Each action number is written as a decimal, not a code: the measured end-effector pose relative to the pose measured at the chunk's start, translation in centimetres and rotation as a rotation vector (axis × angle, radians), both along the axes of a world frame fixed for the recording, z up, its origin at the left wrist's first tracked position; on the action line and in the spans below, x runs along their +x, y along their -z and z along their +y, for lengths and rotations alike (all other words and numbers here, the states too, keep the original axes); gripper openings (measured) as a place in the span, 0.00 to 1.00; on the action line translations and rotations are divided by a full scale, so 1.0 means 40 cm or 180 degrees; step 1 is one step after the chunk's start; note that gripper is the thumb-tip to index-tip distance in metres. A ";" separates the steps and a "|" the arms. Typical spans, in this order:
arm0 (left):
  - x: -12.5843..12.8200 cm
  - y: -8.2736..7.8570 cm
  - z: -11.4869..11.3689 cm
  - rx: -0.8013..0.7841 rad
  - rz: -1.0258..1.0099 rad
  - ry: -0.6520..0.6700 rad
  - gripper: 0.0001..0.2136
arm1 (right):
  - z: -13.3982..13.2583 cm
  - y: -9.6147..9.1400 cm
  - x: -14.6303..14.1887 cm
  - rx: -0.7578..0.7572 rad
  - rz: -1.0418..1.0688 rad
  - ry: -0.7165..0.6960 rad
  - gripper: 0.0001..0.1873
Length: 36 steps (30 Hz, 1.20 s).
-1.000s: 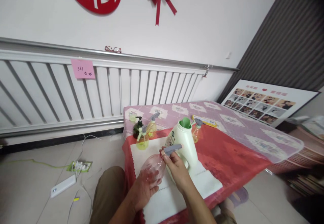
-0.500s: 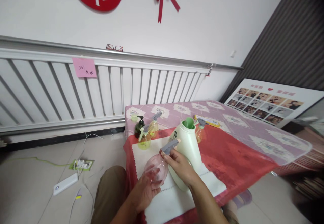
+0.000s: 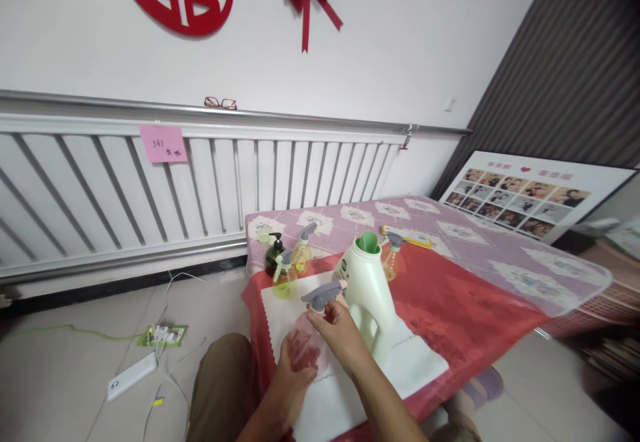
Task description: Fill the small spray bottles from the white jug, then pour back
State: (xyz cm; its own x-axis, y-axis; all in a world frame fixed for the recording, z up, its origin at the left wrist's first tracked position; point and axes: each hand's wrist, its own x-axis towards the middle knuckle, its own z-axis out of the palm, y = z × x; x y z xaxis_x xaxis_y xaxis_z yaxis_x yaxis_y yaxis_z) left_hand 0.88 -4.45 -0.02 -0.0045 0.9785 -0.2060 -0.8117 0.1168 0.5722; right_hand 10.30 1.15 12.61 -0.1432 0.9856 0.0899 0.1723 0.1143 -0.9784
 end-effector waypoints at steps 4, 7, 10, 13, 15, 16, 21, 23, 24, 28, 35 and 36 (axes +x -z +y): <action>0.017 0.022 0.003 0.0088 0.0286 -0.0369 0.43 | -0.011 0.014 -0.023 0.0022 -0.0030 0.0464 0.13; 0.021 0.038 0.006 0.0081 0.0593 -0.0447 0.46 | -0.022 0.015 -0.039 0.0019 -0.0036 0.0740 0.12; 0.019 0.045 0.009 0.0033 0.0896 -0.0359 0.49 | -0.027 0.016 -0.050 0.0042 0.0020 0.0820 0.12; 0.015 0.038 0.009 -0.0059 0.1218 -0.0346 0.51 | -0.028 0.020 -0.047 0.0142 0.0125 0.0745 0.15; 0.015 0.029 0.007 -0.0127 0.1370 -0.0374 0.49 | -0.030 0.023 -0.038 0.0266 0.0141 0.0549 0.16; 0.017 0.024 0.006 -0.0127 0.1379 -0.0393 0.47 | -0.031 0.024 -0.032 0.0334 0.0121 0.0416 0.14; 0.032 0.020 0.008 -0.0084 0.1253 -0.0692 0.42 | -0.038 0.019 -0.008 0.0474 0.0045 0.0008 0.12; 0.037 0.024 0.011 -0.0089 0.1235 -0.0804 0.42 | -0.040 0.017 0.000 0.0428 0.0115 -0.0149 0.13; 0.038 0.025 0.011 -0.0078 0.1200 -0.0831 0.41 | -0.040 0.018 0.003 0.0395 0.0171 -0.0234 0.13; 0.038 0.022 0.009 -0.0112 0.1119 -0.0813 0.41 | -0.035 0.024 0.013 0.0234 0.0361 -0.0387 0.15; 0.039 0.015 0.006 -0.0088 0.1209 -0.0853 0.43 | -0.029 0.012 0.003 -0.0072 0.0731 -0.0476 0.23; 0.039 0.017 0.006 -0.0067 0.1200 -0.0844 0.44 | -0.029 0.009 -0.001 -0.0081 0.0747 -0.0429 0.23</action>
